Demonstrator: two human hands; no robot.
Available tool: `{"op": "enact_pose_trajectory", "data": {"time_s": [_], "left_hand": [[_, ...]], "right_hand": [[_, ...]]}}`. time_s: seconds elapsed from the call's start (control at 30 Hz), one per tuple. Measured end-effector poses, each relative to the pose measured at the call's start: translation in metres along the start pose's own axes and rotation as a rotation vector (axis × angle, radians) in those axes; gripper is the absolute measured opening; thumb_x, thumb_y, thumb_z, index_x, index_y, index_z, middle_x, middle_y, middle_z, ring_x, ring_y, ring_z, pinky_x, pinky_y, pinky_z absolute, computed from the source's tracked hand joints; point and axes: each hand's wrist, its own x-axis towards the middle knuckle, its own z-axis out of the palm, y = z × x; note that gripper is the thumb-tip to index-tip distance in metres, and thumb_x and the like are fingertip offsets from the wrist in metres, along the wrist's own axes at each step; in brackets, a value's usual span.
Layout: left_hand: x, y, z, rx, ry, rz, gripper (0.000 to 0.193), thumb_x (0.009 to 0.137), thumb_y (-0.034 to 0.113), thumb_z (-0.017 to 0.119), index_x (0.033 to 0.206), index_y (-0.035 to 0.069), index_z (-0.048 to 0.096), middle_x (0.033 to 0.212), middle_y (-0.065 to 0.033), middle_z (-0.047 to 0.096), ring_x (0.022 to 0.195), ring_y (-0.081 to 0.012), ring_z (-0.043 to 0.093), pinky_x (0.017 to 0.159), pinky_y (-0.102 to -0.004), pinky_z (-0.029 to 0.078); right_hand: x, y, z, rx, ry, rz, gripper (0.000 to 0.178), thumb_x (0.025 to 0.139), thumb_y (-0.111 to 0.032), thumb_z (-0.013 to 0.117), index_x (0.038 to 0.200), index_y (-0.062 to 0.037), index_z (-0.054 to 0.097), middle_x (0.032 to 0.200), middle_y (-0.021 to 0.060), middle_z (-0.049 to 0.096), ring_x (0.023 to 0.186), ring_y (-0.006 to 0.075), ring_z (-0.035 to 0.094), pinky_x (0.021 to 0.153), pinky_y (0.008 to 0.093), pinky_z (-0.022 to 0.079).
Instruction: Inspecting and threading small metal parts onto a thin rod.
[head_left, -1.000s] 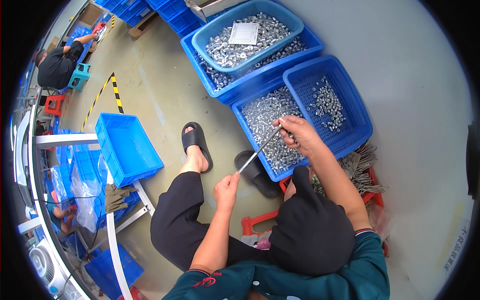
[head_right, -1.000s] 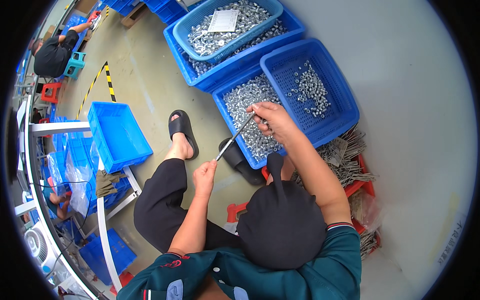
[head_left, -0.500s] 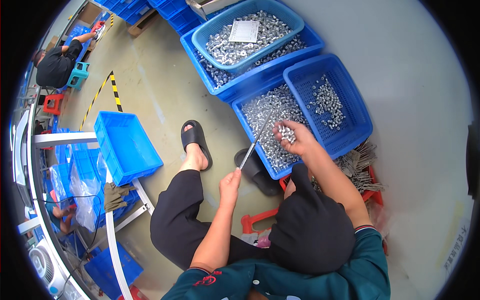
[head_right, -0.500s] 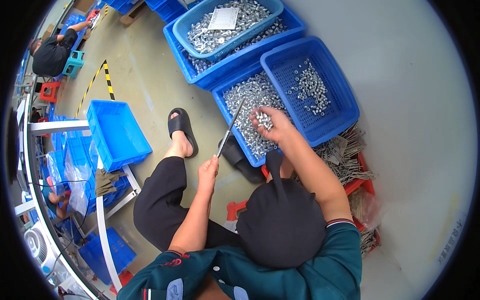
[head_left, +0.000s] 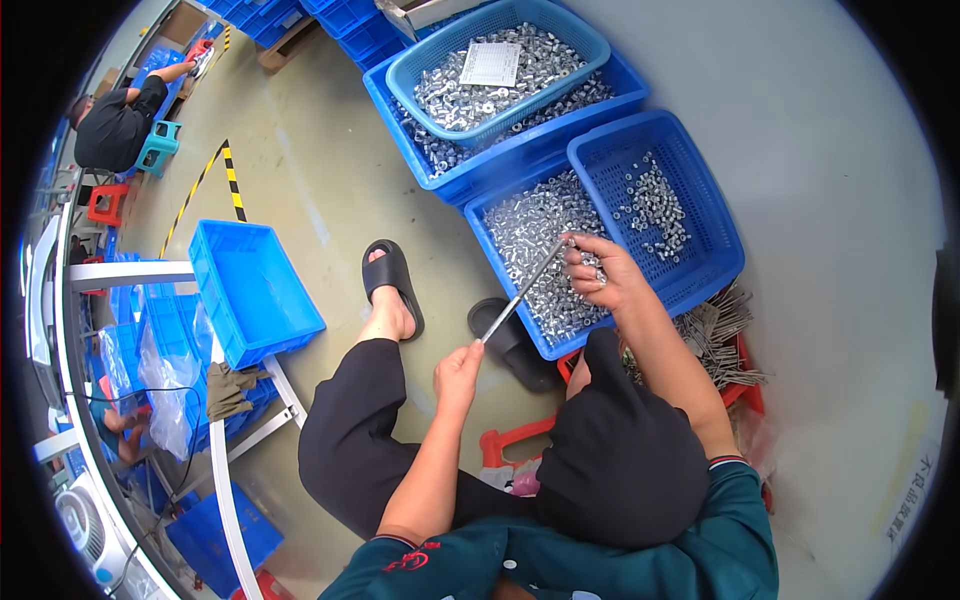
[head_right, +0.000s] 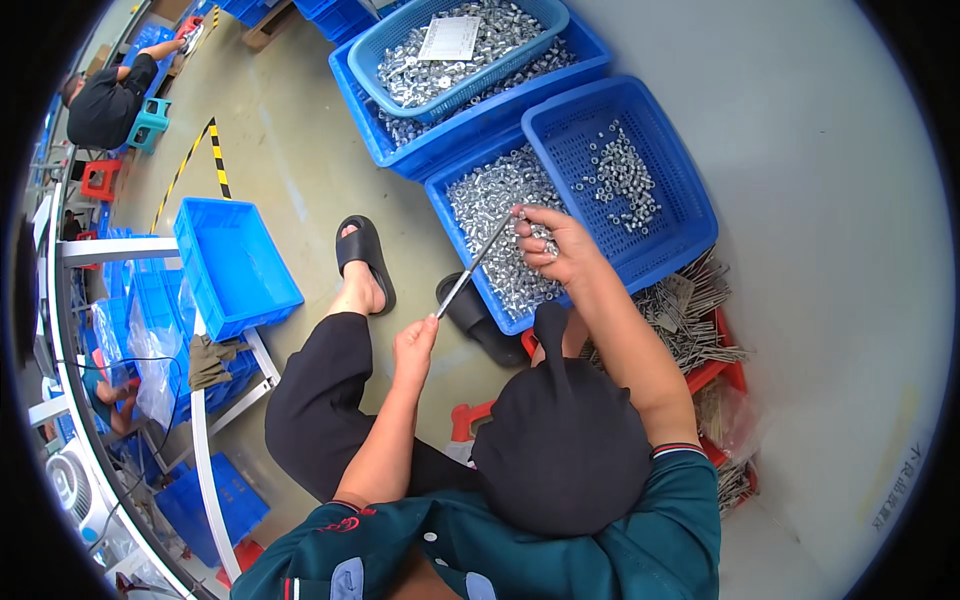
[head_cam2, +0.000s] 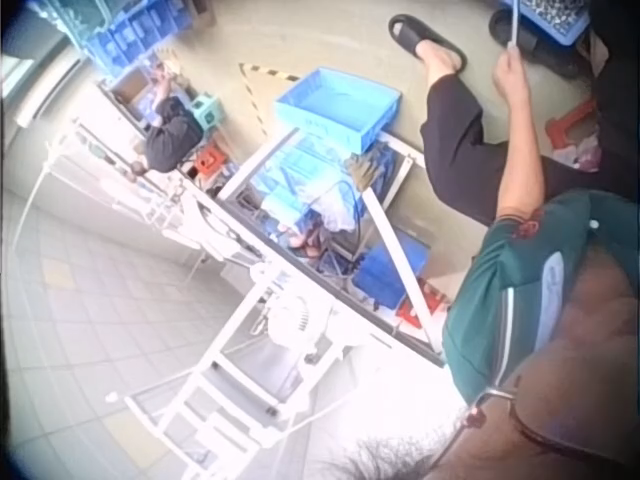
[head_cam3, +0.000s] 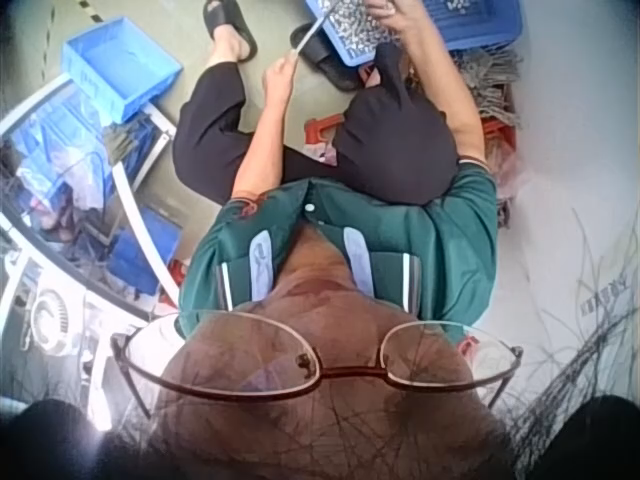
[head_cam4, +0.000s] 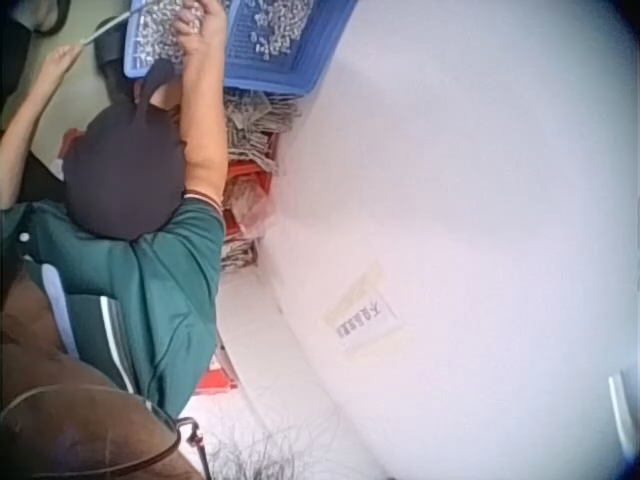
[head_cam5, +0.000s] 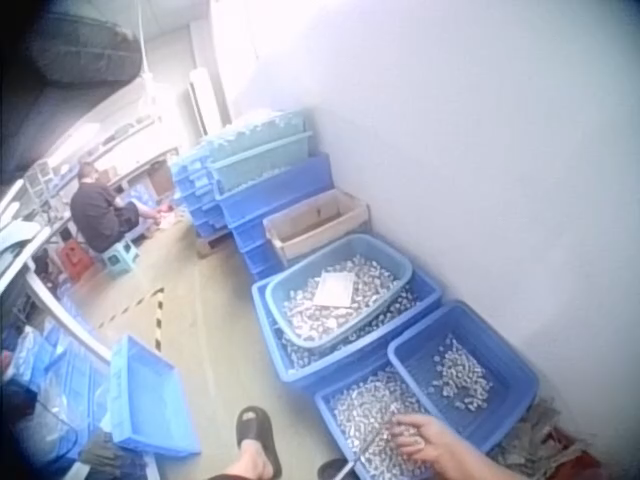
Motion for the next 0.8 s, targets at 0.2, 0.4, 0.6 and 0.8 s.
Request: {"op": "enact_pose_trajectory", "data": {"time_s": [0.2, 0.4, 0.6, 0.8], "left_hand": [[-0.004, 0.008, -0.001, 0.053, 0.017, 0.015, 0.049, 0.084, 0.046, 0.057, 0.060, 0.003, 0.053, 0.049, -0.0003, 0.037, 0.050, -0.0082, 0.036, 0.047, -0.0297, 0.032], [-0.002, 0.002, 0.000, 0.021, 0.004, 0.011, 0.049, 0.085, 0.045, 0.057, 0.060, 0.003, 0.051, 0.049, 0.0004, 0.037, 0.050, -0.0080, 0.035, 0.047, -0.0296, 0.032], [0.000, -0.007, 0.000, -0.031, -0.021, 0.014, 0.050, 0.085, 0.046, 0.057, 0.059, 0.003, 0.050, 0.049, 0.0001, 0.036, 0.050, -0.0079, 0.034, 0.047, -0.0296, 0.031], [-0.002, 0.015, -0.008, 0.072, 0.027, 0.015, 0.048, 0.085, 0.044, 0.058, 0.059, 0.005, 0.051, 0.050, 0.0026, 0.035, 0.050, -0.0065, 0.033, 0.046, -0.0279, 0.029]], "right_hand": [[-0.003, 0.001, 0.010, 0.068, -0.005, -0.045, 0.021, 0.088, -0.018, 0.055, 0.102, -0.0033, 0.054, 0.074, 0.0016, 0.049, 0.051, 0.0057, 0.039, 0.036, 0.0170, 0.026], [-0.003, 0.011, 0.019, 0.082, 0.048, -0.099, 0.020, 0.088, -0.013, 0.056, 0.106, -0.0031, 0.055, 0.075, 0.0014, 0.049, 0.053, 0.0064, 0.040, 0.038, 0.0168, 0.028], [-0.004, 0.006, 0.018, -0.064, -0.047, -0.140, 0.018, 0.086, -0.006, 0.056, 0.103, -0.0013, 0.055, 0.074, 0.0030, 0.050, 0.054, 0.0060, 0.041, 0.038, 0.0153, 0.027], [-0.015, -0.019, 0.037, -0.720, 0.093, -0.166, 0.018, 0.083, -0.008, 0.061, 0.099, -0.0033, 0.055, 0.066, -0.0031, 0.046, 0.051, 0.0033, 0.038, 0.039, 0.0160, 0.024]]}}
